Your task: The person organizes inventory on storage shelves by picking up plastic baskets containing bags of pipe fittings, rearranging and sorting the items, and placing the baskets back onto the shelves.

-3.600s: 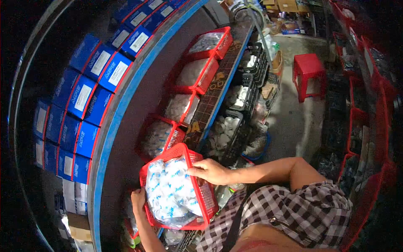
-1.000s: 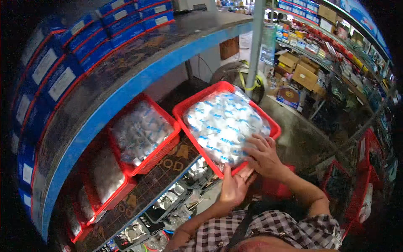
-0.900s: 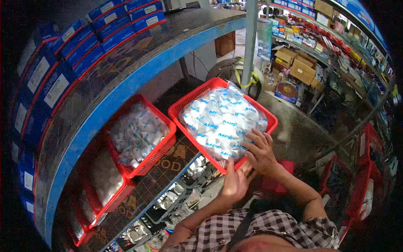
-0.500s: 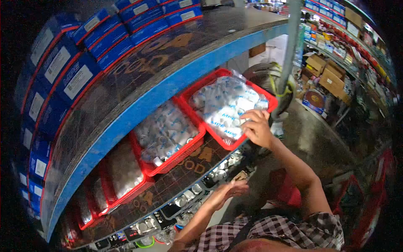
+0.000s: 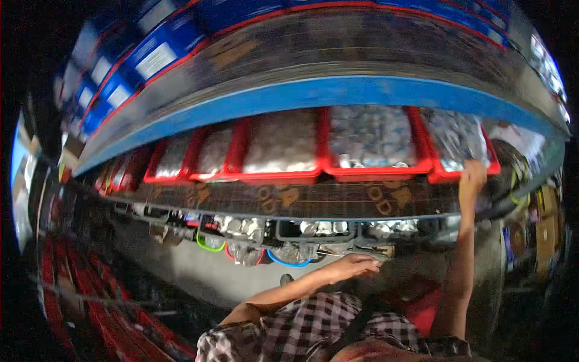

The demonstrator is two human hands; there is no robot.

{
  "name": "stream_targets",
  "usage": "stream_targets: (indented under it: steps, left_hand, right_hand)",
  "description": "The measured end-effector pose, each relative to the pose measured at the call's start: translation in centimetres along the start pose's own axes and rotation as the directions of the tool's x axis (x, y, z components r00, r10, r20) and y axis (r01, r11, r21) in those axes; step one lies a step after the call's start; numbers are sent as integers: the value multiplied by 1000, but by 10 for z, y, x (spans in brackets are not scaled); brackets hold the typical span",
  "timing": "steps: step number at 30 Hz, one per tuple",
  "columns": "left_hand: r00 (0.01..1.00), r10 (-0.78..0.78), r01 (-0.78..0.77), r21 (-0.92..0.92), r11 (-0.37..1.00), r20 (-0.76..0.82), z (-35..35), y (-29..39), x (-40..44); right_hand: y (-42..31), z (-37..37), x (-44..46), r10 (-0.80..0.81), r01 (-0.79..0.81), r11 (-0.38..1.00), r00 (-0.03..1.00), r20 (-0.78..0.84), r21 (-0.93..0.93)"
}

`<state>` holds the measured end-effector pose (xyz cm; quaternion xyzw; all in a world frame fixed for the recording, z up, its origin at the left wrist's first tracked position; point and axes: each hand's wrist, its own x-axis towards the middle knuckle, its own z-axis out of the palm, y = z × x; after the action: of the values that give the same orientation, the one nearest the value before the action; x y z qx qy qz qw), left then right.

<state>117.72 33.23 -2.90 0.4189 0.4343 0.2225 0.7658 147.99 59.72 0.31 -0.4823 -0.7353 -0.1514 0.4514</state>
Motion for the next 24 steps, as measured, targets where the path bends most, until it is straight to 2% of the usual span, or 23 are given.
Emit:
stream_targets:
  steps: [1,3,4,6,8,11,14,17,20,23,24]
  left_hand:
    - [998,47,-49,-53,997,-38,-8,-5,-11]
    - [985,116,-130,-108,986,-128,-32,-35,-22]
    - [979,124,-141,-98,985,-160,-44,-42,-33]
    - [961,110,-142,-111,984,-253,-60,-45,-69]
    - [947,89,-138,-141,980,-309,-78,-63,-99]
    - [914,116,-197,-177,964,-389,-98,-80,-150]
    - [801,136,-242,-109,964,-582,-122,-100,-205]
    - [704,83,-271,-159,949,-706,-147,-137,-257]
    - [642,77,-328,-182,927,-763,-165,-167,-308]
    - [554,28,-421,-251,872,-832,-177,-189,-347]
    - [542,33,-434,-247,866,-840,-182,-195,-356]
  right_hand:
    - [-9,6,-14,60,-71,993,992,-112,-98]
    - [-68,0,-26,68,-45,993,971,-228,107]
    - [-107,-7,-34,105,-84,984,986,-128,158]
    - [-199,-14,-41,62,-60,946,998,5,319]
    - [-278,-1,-44,-72,25,846,995,68,533]
    - [-384,24,-42,-327,156,684,939,108,712]
    - [-474,53,-37,-497,228,543,863,91,808]
    - [-556,91,-33,-574,240,514,810,122,824]
    - [-624,136,-34,-605,316,596,781,155,738]
    - [-669,186,-44,-534,280,645,831,158,711]
    - [-673,193,-52,-509,298,727,839,195,619]
